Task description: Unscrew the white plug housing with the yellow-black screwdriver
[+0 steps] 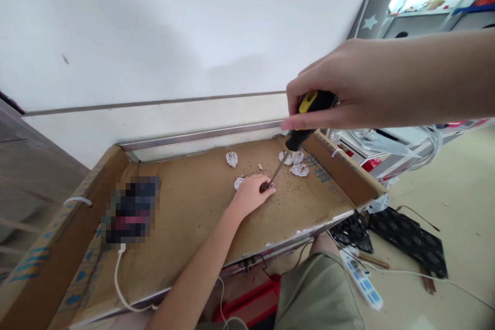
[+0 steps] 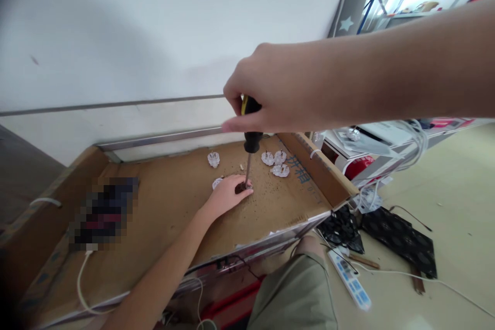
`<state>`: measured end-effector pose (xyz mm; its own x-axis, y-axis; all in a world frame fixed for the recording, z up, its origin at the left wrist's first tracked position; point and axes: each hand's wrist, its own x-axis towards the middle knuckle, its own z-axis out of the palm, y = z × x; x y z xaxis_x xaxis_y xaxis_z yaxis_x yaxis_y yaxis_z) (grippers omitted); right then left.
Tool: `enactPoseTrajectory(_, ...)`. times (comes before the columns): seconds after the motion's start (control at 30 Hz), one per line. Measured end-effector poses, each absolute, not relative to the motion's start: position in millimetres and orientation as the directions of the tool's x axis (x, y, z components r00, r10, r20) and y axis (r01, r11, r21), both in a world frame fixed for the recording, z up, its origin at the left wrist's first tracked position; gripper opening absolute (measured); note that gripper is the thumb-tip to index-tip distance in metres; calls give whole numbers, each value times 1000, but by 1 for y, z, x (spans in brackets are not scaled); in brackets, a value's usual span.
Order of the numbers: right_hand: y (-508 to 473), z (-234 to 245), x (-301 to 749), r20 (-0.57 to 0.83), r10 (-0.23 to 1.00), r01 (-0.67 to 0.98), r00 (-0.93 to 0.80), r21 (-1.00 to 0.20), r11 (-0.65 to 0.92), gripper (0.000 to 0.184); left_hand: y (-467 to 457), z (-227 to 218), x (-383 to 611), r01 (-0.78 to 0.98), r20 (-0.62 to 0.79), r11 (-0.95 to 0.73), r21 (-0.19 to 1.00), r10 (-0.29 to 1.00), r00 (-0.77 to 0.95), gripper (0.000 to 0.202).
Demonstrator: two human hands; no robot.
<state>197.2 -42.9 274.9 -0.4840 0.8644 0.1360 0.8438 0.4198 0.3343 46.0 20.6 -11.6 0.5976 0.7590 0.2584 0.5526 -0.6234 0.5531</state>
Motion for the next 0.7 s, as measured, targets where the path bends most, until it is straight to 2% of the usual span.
enactPoseTrajectory(0.1, -43, 275, 191, 105, 862, 843, -496, 298, 448, 36, 19, -11, 46, 538, 256, -619, 573, 758, 600, 13)
enactPoseTrajectory(0.17, -42, 272, 190, 147, 854, 848, -499, 285, 447, 28, 19, -10, 46, 526, 251, -613, 590, 758, 602, 12)
enactPoseTrajectory(0.27, -40, 266, 194, 223, 825, 848, -519, 255, 465, 29, 19, -10, 47, 528, 229, -594, 606, 767, 600, 11)
enactPoseTrajectory(0.5, -33, 269, 209, 213, 780, 808, -589, 127, 575, 26, 21, -13, 48, 513, 227, -589, 625, 765, 603, 10)
enactPoseTrajectory(0.6, -37, 272, 206, 189, 728, 752, -659, 195, 629, 32, 21, -12, 49, 522, 211, -575, 630, 774, 597, 10)
enactPoseTrajectory(0.7, -41, 273, 198, 165, 784, 779, -598, 347, 521, 36, 20, -11, 48, 527, 216, -573, 628, 778, 589, 11)
